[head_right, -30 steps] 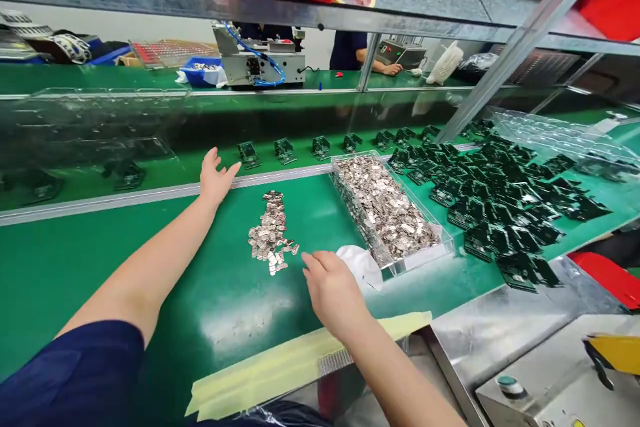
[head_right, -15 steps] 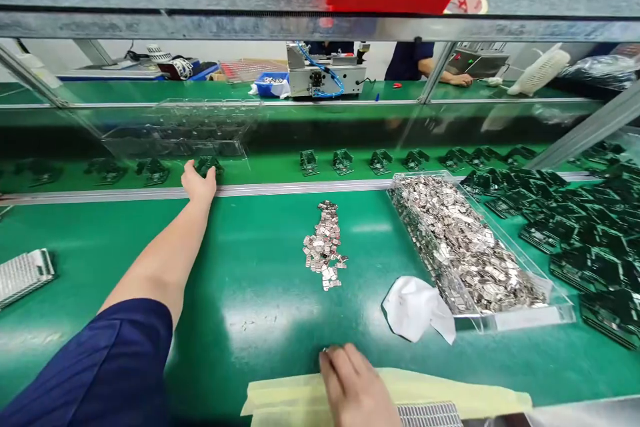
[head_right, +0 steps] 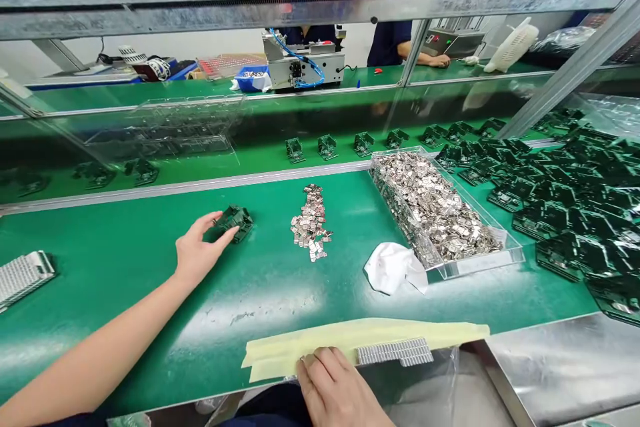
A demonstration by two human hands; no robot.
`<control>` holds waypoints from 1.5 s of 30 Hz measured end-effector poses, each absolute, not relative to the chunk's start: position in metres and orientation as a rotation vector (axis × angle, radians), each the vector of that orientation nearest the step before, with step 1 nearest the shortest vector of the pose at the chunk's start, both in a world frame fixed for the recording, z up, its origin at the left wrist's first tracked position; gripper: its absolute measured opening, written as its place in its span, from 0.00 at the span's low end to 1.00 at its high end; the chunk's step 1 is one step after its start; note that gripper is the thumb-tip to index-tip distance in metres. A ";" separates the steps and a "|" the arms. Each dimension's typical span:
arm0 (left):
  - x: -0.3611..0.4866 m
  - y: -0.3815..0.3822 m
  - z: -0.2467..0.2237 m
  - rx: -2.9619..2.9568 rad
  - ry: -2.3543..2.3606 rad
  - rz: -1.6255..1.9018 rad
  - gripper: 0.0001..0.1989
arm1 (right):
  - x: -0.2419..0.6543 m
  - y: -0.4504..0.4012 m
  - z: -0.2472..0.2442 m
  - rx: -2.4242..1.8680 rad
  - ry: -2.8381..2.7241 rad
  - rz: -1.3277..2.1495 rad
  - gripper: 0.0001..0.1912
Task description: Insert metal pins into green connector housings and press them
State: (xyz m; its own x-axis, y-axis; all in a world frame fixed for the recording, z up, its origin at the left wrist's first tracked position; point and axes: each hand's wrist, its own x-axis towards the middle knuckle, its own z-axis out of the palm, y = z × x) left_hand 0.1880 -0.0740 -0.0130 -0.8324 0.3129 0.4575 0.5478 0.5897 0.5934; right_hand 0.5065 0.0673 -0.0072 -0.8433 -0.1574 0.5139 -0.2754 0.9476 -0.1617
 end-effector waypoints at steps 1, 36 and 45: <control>0.196 -0.077 -0.013 -0.732 -2.541 -1.109 0.26 | 0.508 0.068 -0.006 0.316 -2.579 0.341 0.21; 0.338 -0.015 0.008 -1.087 -2.411 -3.002 0.30 | 0.540 0.065 -0.005 0.017 -2.527 0.611 0.13; 0.366 -0.014 0.000 -1.681 -2.212 -2.980 0.23 | 0.537 0.067 0.024 -0.869 -1.922 1.449 0.07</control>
